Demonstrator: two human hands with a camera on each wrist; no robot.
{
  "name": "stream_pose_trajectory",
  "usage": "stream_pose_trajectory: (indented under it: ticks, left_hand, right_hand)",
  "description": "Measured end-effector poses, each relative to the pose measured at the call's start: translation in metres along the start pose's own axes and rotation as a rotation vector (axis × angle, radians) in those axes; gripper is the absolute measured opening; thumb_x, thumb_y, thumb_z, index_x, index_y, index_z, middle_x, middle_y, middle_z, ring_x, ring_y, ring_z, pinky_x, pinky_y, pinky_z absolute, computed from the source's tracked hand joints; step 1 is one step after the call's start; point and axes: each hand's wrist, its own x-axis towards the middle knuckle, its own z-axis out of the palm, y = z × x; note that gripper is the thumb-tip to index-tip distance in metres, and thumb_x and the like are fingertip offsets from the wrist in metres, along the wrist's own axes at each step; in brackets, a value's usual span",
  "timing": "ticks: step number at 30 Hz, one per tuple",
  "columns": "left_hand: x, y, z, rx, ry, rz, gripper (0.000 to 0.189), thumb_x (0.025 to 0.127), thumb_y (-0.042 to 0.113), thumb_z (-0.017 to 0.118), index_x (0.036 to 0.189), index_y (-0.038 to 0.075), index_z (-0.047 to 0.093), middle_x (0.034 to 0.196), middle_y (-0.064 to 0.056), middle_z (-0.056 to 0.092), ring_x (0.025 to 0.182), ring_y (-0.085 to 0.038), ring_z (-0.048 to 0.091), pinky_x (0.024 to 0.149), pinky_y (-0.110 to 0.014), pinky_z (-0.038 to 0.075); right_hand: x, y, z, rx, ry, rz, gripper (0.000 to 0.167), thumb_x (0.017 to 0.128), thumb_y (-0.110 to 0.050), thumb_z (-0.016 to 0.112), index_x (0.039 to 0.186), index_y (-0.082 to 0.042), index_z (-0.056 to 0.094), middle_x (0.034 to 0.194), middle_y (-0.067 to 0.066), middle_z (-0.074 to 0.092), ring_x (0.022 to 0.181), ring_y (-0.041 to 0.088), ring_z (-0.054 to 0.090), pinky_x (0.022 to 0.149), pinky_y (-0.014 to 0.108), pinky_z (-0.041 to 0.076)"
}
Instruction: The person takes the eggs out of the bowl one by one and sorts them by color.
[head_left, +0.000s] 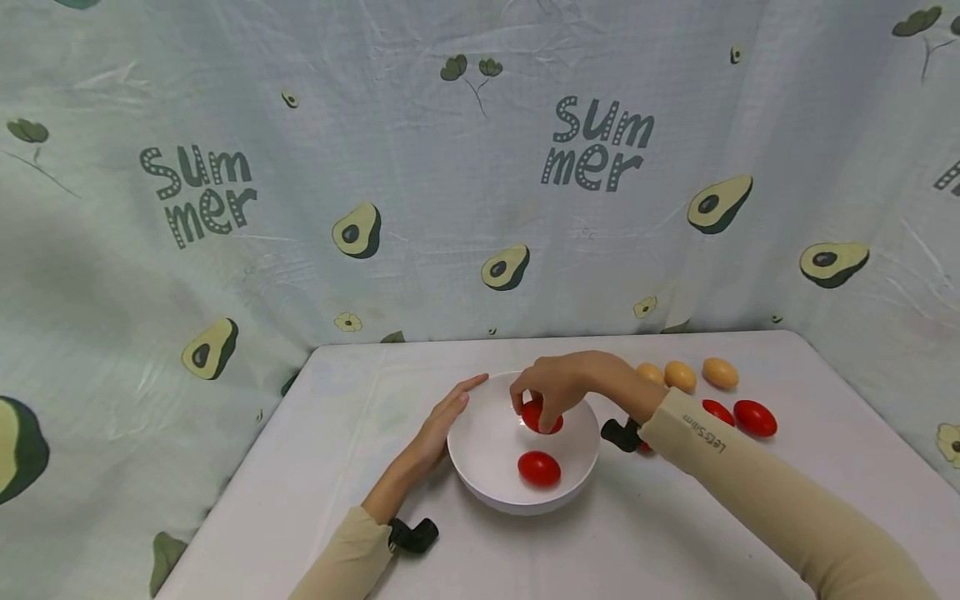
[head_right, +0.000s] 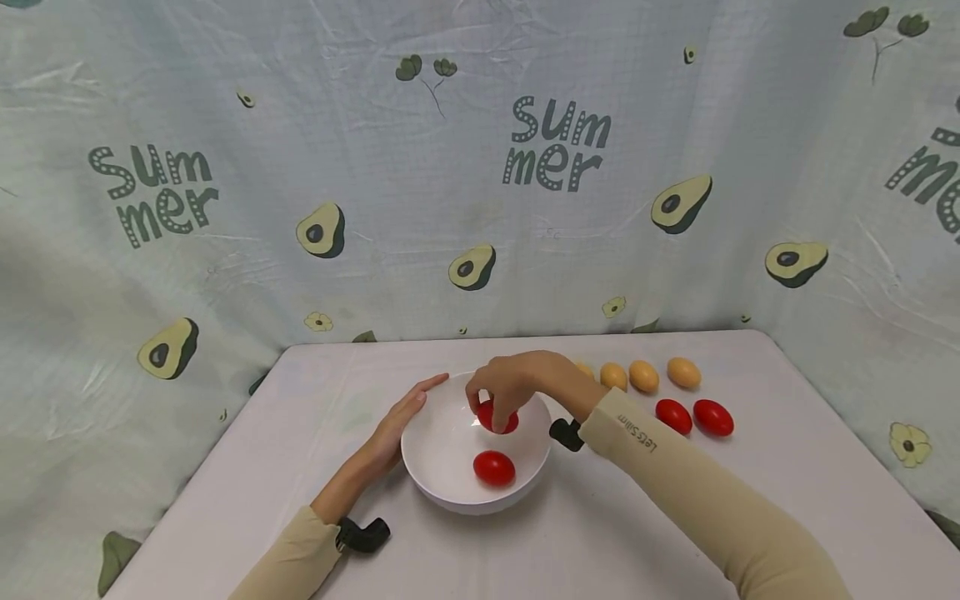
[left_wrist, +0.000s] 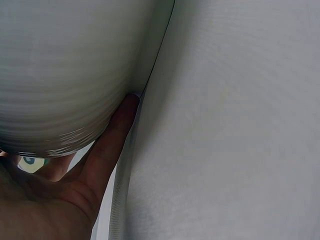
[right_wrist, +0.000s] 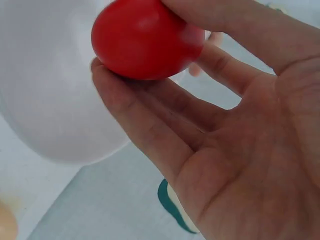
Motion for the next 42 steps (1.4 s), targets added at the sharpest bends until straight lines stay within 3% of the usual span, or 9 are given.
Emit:
stream_pose_trajectory:
  ticks: [11,18,22,26,34,42]
  left_hand:
    - [0.000,-0.002,0.000,0.032,0.020,-0.003,0.051,0.114,0.032,0.024,0.161,0.019,0.036,0.171,-0.005,0.029,0.158,-0.030,0.027,0.129,-0.055,0.024]
    - [0.000,-0.002,0.000,0.026,0.018,-0.018,0.050,0.114,0.034,0.023,0.161,0.022,0.036,0.170,-0.002,0.030,0.157,-0.027,0.031,0.128,-0.052,0.027]
    - [0.001,-0.002,0.000,0.018,0.011,-0.011,0.051,0.114,0.032,0.022,0.162,0.021,0.034,0.171,-0.003,0.028,0.157,-0.029,0.031,0.128,-0.053,0.027]
    - [0.001,-0.002,0.000,0.011,0.015,-0.006,0.050,0.114,0.030,0.023,0.161,0.019,0.035,0.171,-0.004,0.029,0.158,-0.029,0.030,0.129,-0.053,0.025]
    - [0.001,-0.002,0.000,0.017,0.019,0.008,0.051,0.114,0.030,0.024,0.161,0.018,0.035,0.171,-0.005,0.028,0.158,-0.030,0.028,0.129,-0.054,0.022]
    - [0.001,-0.002,0.001,0.015,0.025,0.002,0.050,0.114,0.029,0.023,0.161,0.018,0.036,0.171,-0.005,0.029,0.158,-0.030,0.028,0.129,-0.053,0.022]
  right_hand:
    - [-0.010,0.020,-0.002,0.154,0.107,-0.080,0.039,0.086,-0.013,0.080,0.122,-0.023,0.067,0.114,-0.003,0.065,0.110,0.021,0.058,0.082,0.032,0.062]
    - [-0.022,0.024,-0.007,0.162,0.183,-0.130,0.040,0.088,-0.013,0.076,0.126,-0.020,0.066,0.110,-0.004,0.067,0.104,0.019,0.061,0.080,0.028,0.061]
    - [-0.029,0.028,-0.010,0.159,0.233,-0.148,0.040,0.088,-0.013,0.074,0.127,-0.017,0.066,0.115,-0.001,0.067,0.107,0.020,0.061,0.081,0.029,0.061]
    - [-0.035,0.034,-0.007,0.198,0.278,-0.149,0.043,0.089,-0.014,0.072,0.131,-0.016,0.064,0.123,0.003,0.066,0.112,0.024,0.060,0.085,0.032,0.061]
    - [-0.052,0.046,0.000,0.316,0.353,-0.116,0.046,0.089,-0.015,0.075,0.133,-0.019,0.063,0.125,0.001,0.066,0.115,0.025,0.061,0.090,0.036,0.062]
    - [-0.069,0.064,0.009,0.363,0.421,-0.096,0.048,0.089,-0.015,0.075,0.134,-0.021,0.062,0.132,0.006,0.064,0.120,0.030,0.061,0.090,0.038,0.063]
